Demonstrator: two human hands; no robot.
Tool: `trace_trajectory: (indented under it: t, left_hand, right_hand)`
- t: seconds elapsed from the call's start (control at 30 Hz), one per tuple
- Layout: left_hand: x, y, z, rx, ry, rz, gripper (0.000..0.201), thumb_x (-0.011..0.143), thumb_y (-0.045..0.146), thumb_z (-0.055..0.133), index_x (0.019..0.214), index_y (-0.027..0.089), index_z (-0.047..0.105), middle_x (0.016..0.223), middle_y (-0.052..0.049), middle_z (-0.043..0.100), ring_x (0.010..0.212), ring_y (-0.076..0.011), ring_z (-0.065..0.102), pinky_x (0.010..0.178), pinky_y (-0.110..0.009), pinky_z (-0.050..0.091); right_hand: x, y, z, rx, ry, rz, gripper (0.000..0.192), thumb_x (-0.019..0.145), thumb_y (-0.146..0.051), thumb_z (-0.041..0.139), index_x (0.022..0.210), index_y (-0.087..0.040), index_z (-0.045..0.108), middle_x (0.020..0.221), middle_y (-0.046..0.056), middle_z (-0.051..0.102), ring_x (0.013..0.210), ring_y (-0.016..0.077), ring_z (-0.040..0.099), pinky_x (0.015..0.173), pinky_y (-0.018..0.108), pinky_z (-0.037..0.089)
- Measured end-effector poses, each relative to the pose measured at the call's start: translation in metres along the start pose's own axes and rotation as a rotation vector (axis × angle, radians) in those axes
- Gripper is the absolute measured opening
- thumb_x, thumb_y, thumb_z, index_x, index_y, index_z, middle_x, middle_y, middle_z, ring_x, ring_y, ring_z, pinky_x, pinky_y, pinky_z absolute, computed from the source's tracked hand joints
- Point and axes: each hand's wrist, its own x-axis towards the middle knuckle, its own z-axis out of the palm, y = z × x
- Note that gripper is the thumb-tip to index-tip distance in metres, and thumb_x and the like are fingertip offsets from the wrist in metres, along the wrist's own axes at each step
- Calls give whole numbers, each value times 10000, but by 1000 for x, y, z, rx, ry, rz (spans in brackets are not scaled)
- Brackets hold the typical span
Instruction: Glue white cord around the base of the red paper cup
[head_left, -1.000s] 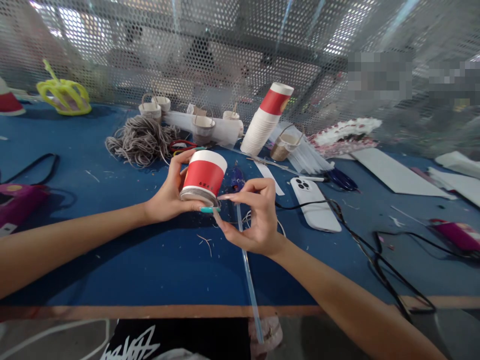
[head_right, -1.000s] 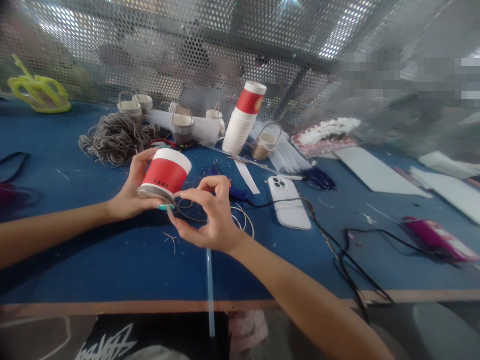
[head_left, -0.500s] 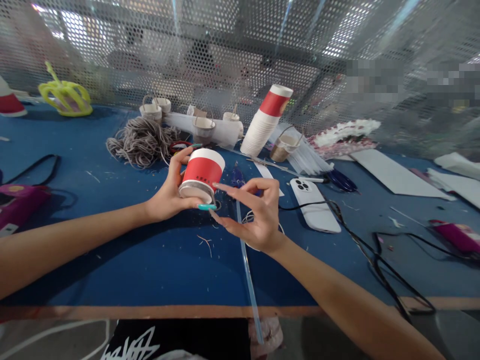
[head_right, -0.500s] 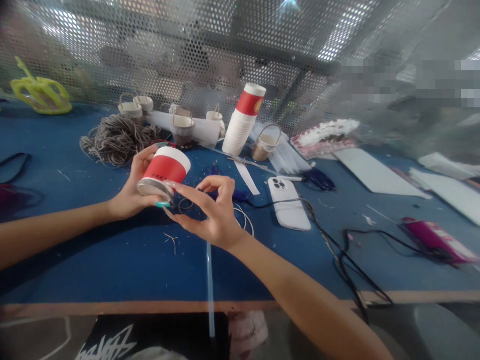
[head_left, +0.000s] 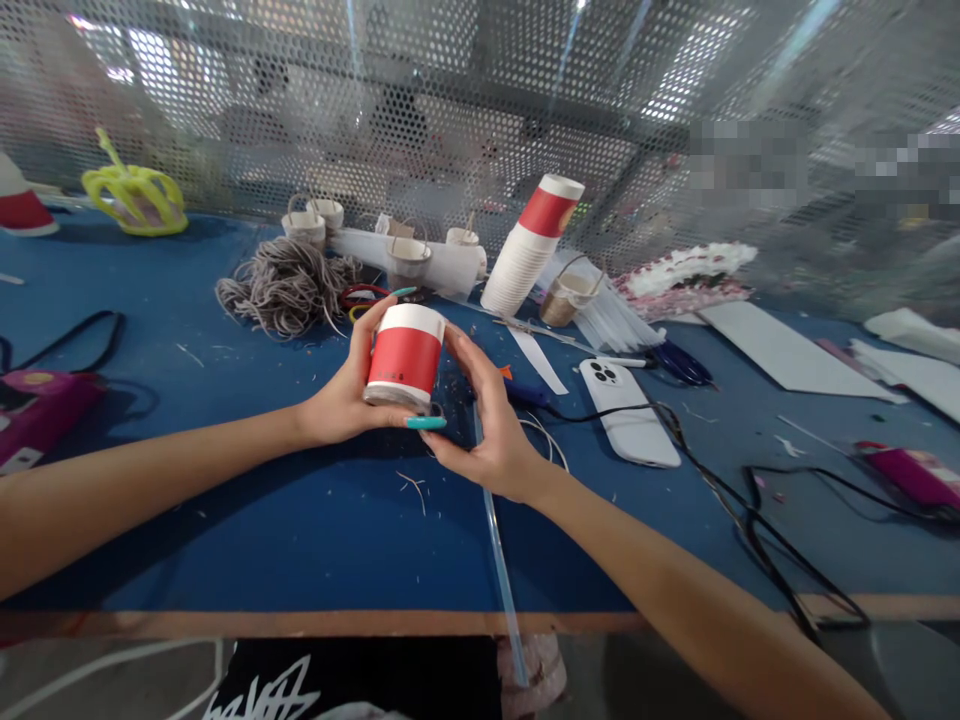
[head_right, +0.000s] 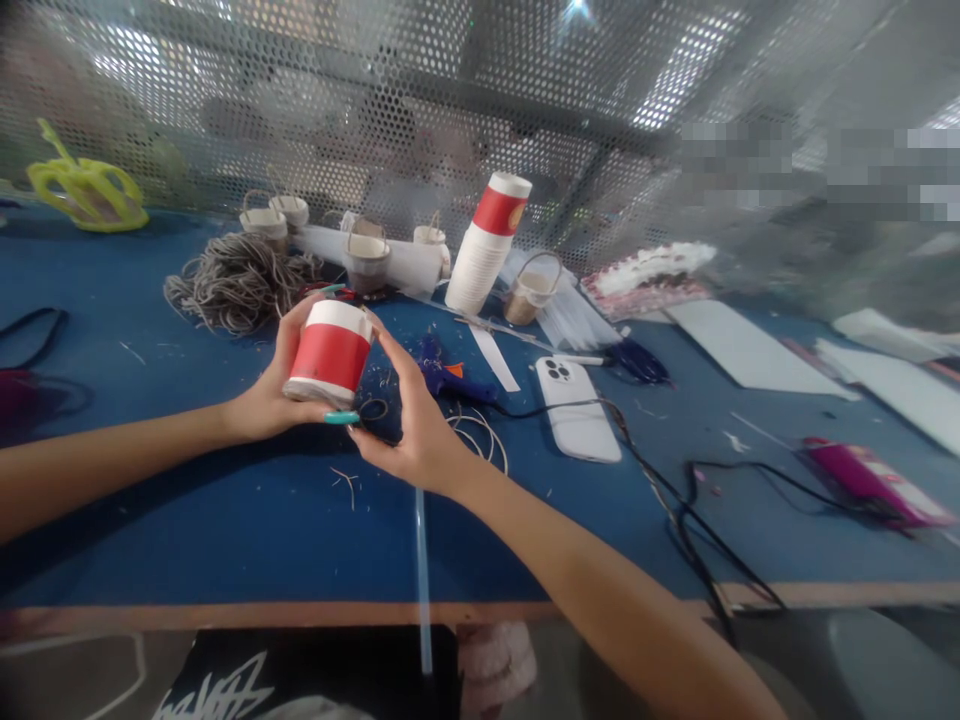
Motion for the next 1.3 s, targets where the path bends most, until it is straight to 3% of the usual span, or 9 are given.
trace_trajectory:
  t: [0.2, 0.37, 0.5, 0.67, 0.77, 0.87, 1.0, 1.13, 1.3]
  left_hand:
    - [1, -2, -3, 97, 11, -19, 1029, 631, 474, 868, 1487, 337, 314, 1448, -129, 391, 1398, -413, 349, 1142, -659, 351]
    - [1, -5, -2, 30, 18, -42, 1090, 606, 484, 881, 1502, 386, 269, 1496, -124, 277, 1369, -412, 412, 1011, -589, 528]
    - [-1, -7, 0, -18, -12, -78, 1173, 544, 489, 910, 1500, 421, 233, 1537, -113, 214, 1383, -415, 411, 969, -570, 564]
    - [-2, -7, 2, 34, 27, -99, 1031, 603, 374, 907, 1433, 345, 295, 1448, -140, 381, 1266, -348, 550, 947, -513, 588]
    - [1, -10, 0, 52, 68, -19, 980, 591, 347, 917, 1371, 328, 324, 1373, -117, 472, 1175, -296, 616, 941, -462, 595]
    - [5, -17, -5, 92, 110, 71, 991, 551, 361, 935, 1342, 319, 340, 1387, -114, 464, 1205, -292, 594, 964, -436, 581]
    - [8, -21, -7, 131, 183, 73, 995, 549, 353, 938, 1336, 323, 330, 1440, -116, 410, 1209, -271, 585, 972, -421, 573]
    - [8, -20, -4, 96, 192, 68, 998, 532, 386, 942, 1318, 325, 329, 1454, -115, 390, 1251, -295, 558, 942, -422, 588]
    - [8, -24, -14, -136, 164, -4, 933, 575, 541, 882, 1274, 350, 294, 1344, -89, 491, 1209, -285, 597, 927, -456, 593]
  right_hand:
    - [1, 0, -4, -77, -19, -39, 928, 828, -194, 609, 1568, -275, 55, 1673, 95, 140, 1534, 277, 183, 1244, 531, 222]
    - [2, 1, -12, -63, -31, -63, 888, 810, -162, 586, 1562, -224, 119, 1673, 124, 135, 1541, 285, 145, 1247, 547, 170]
    - [2, 4, -14, -74, -64, -39, 898, 793, -145, 564, 1563, -231, 111, 1677, 118, 119, 1543, 291, 128, 1238, 573, 170]
    - [4, -2, -18, -135, -149, 12, 934, 795, -165, 591, 1559, -277, 66, 1661, 115, 176, 1539, 292, 154, 1229, 587, 193]
    - [7, -1, -35, -152, -195, 14, 929, 785, -230, 642, 1544, -253, 107, 1637, 145, 202, 1515, 323, 220, 1210, 566, 265]
    - [9, 15, -62, -261, -114, 100, 710, 797, -217, 577, 1451, -232, 300, 1450, 158, 402, 1261, 298, 529, 1057, 524, 474]
    - [4, 48, -87, -541, -257, 319, 596, 668, -311, 697, 1213, -201, 480, 1142, 120, 496, 1071, 317, 564, 911, 536, 527]
    - [0, 60, -81, -578, -284, 461, 459, 592, -310, 698, 997, -217, 502, 1005, 71, 490, 900, 265, 583, 801, 478, 544]
    - [6, 45, -67, -572, -257, 618, 464, 599, -291, 655, 1017, -180, 489, 1043, 123, 536, 853, 266, 615, 737, 432, 532]
